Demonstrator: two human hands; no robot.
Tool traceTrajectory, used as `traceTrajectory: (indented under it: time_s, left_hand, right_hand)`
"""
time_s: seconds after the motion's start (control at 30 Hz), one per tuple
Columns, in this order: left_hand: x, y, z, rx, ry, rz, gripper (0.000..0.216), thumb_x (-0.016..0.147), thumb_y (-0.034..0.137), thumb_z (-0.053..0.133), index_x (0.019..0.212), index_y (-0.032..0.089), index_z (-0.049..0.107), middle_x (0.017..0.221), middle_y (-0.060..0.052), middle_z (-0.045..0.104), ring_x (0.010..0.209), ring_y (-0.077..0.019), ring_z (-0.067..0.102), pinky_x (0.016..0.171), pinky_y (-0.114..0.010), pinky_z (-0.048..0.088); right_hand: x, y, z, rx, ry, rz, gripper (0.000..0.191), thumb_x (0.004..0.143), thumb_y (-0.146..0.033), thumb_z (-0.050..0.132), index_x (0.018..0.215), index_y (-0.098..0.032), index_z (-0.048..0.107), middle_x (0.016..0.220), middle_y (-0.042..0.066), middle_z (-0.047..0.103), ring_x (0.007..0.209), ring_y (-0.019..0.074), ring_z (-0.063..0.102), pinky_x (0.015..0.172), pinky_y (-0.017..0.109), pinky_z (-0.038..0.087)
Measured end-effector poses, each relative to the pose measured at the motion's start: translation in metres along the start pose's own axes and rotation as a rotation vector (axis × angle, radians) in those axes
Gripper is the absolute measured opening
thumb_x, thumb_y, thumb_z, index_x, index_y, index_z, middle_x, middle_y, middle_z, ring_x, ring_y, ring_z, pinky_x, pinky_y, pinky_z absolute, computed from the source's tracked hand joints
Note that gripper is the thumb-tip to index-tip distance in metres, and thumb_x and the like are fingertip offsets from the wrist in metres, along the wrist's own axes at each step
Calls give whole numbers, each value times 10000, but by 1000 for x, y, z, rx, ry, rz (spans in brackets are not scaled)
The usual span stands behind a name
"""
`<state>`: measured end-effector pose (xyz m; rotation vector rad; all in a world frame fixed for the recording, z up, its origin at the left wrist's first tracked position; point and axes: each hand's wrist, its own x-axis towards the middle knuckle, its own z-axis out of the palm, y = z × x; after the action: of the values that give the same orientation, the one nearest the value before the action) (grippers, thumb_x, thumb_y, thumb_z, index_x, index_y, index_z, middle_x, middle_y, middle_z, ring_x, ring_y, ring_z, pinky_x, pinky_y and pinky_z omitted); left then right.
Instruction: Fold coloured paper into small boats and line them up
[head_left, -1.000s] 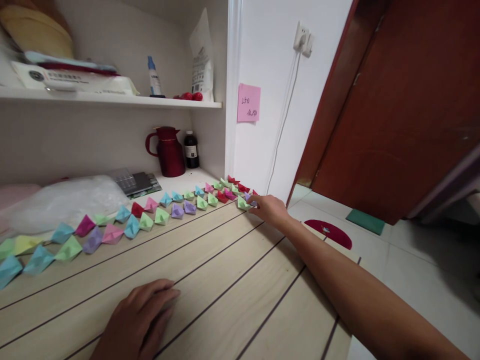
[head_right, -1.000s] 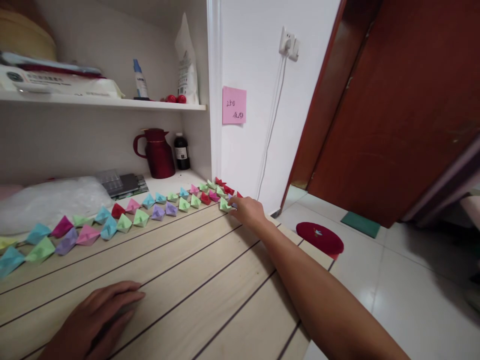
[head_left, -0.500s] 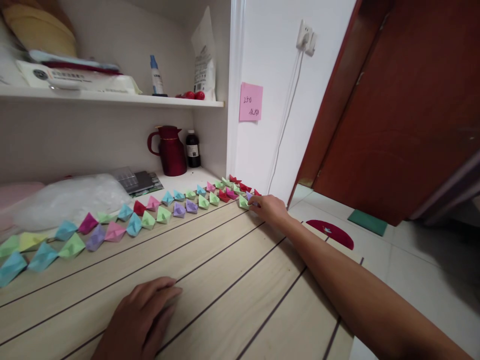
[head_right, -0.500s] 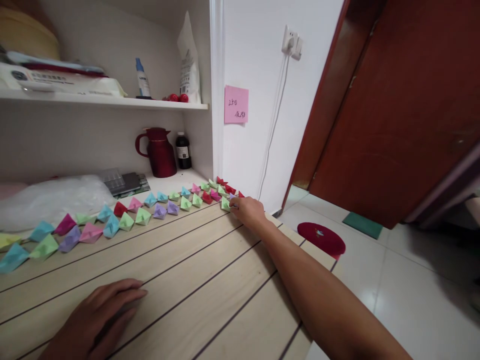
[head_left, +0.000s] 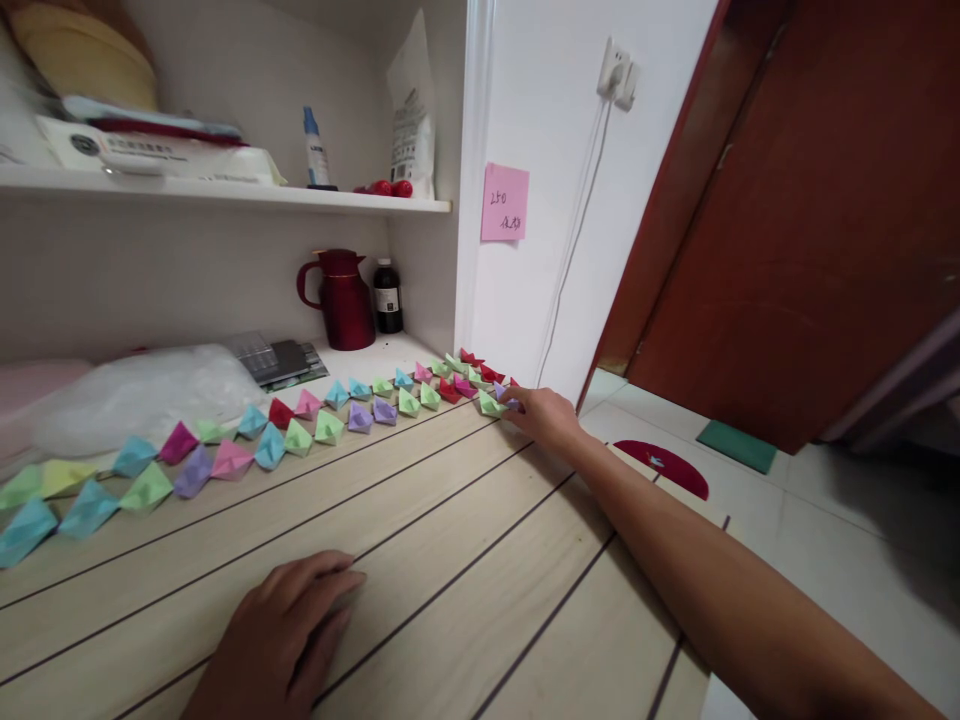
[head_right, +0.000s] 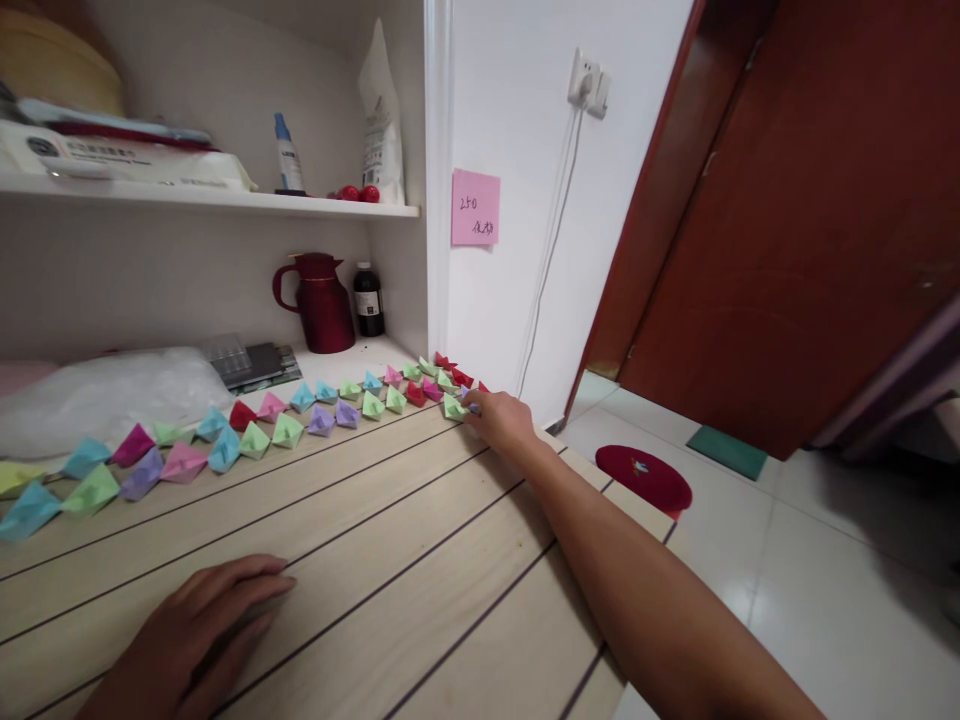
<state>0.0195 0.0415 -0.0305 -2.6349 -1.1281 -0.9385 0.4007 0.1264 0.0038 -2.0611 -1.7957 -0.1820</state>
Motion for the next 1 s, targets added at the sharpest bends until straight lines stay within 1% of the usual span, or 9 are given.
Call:
traceTrajectory:
  time_s: [0.1,0.2,0.37,0.43,0.53,0.6,0.67,0.8,1.0]
  left_hand:
    - [-2,0,0,-7,-7,-4,218,855,347,546,1021,375,684,1038,32,725,893,-187,700,731,-304,601]
    - [-4,-1,1,-9,-21,-19,225,847,350,558,1031,381,683,1052,30,723,908,-193,698,740,-311,601]
    - [-1,-2,1,-31,-13,-46,218,836,363,567,1011,383,696,1046,23,726,904,-207,699,734,-334,606]
    - [0,-3,1,-47,-21,-61,214,837,367,562,997,379,703,1038,20,727,902,-208,700,735,-336,607]
    - [1,-5,1,-72,-40,-81,214,841,362,556,994,376,705,1039,19,726,920,-207,697,756,-336,604]
    - [1,-6,2,-88,-41,-91,210,844,356,556,992,375,703,1039,19,725,931,-204,695,766,-334,602]
    - [1,-7,2,-106,-31,-92,200,841,350,562,980,371,704,1031,20,726,929,-201,693,765,-328,598]
    - [3,-9,3,-163,-13,-70,190,827,309,570,942,351,716,992,12,732,906,-202,691,758,-321,586]
    - [6,8,-5,-202,-141,-198,222,832,189,543,940,281,713,1017,-33,714,981,-228,648,861,-395,525]
  right_hand:
    - [-2,-2,-4,49,63,4,258,827,-332,586,1065,-331,685,813,-4,714,729,175,606,571,238,322]
    - [-4,-3,-9,98,160,32,290,897,-307,472,1118,-297,660,790,2,699,703,157,594,585,238,343]
    - [-11,-15,-9,396,395,-19,311,924,-283,413,1091,-204,663,678,4,662,590,133,550,583,227,378]
    - [-20,-31,-5,455,322,-175,276,901,-244,447,1046,-196,677,735,18,700,619,137,584,609,230,399]
    - [-38,-62,4,417,-25,-640,229,871,-210,512,1017,-252,683,914,1,743,797,140,654,707,223,422]
    - [-49,-81,8,358,-182,-820,233,908,-245,492,1066,-278,660,959,-13,742,851,132,663,726,219,422]
    - [-58,-93,10,325,-213,-864,247,927,-276,476,1116,-281,634,1015,-8,734,898,137,661,719,222,417]
    - [-64,-101,7,171,-211,-826,278,957,-305,410,1168,-288,591,979,5,725,836,149,659,664,244,393]
    - [-72,-115,-1,-45,-280,-723,287,943,-273,410,1207,-297,521,973,36,709,803,193,673,612,260,382]
